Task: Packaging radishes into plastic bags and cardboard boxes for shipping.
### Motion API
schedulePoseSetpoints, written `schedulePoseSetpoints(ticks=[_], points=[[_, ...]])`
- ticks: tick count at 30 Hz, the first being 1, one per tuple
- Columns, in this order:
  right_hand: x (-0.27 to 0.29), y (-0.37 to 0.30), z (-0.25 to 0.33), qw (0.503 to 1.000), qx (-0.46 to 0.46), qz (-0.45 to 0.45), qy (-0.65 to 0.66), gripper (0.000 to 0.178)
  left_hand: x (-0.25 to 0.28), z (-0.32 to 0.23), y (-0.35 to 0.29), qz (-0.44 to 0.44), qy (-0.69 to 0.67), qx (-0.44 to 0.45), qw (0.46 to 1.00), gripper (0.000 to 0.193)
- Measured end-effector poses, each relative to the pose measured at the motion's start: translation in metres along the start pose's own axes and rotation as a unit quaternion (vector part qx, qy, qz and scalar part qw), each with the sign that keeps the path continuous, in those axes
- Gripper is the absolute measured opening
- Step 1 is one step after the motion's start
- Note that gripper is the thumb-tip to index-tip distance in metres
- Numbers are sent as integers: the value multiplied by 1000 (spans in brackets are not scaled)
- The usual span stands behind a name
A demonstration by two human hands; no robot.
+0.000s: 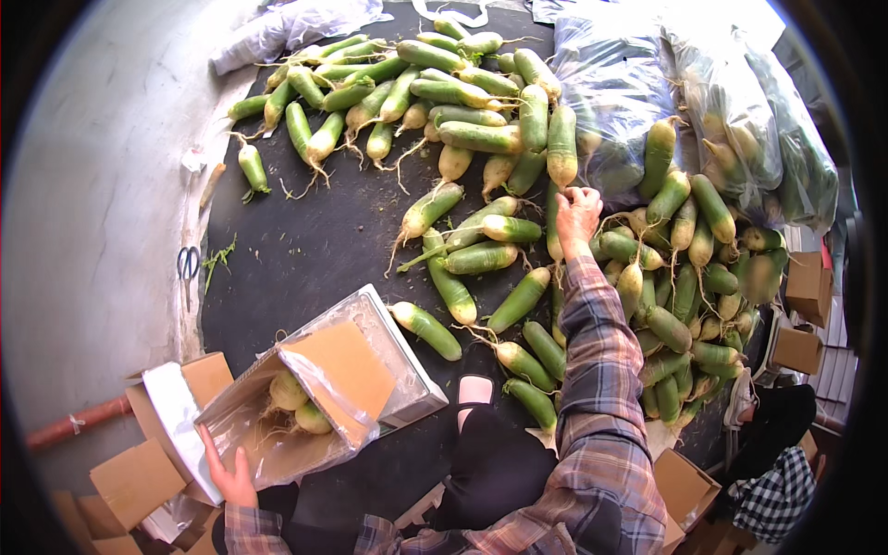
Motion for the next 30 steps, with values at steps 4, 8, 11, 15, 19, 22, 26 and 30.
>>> schedulePoseSetpoints(ticks=[4,8,11,15,19,22,26,30], points=[[48,-2,52,979,169,-103,50,15,7,6,-4,-8,-17,-4,1000,69],[102,31,63,963,178,-90,183,16,-3,-4,12,-8,3,-45,999,71],[117,15,86,910,54,120,393,20,0,-7,14,-5,14,-44,999,78],[169,-49,195,856,106,237,447,20,16,-2,1,-9,7,-3,1000,82],[233,-87,288,758,219,308,532,21,10,0,1,28,-38,0,999,91],[265,-120,357,660,259,374,597,21,11,3,-1,25,-31,-25,999,97],[260,-178,434,468,297,521,649,23,14,3,-5,61,-31,-1,998,101],[213,-246,476,508,292,589,556,21,14,6,-5,78,-34,-8,996,106]])
Point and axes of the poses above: each hand's wrist, its own y-axis towards the middle knuckle, its own x-axis out of the back of the hand, z = x × y, the point moved 7 cm from there along y, towards the middle knuckle
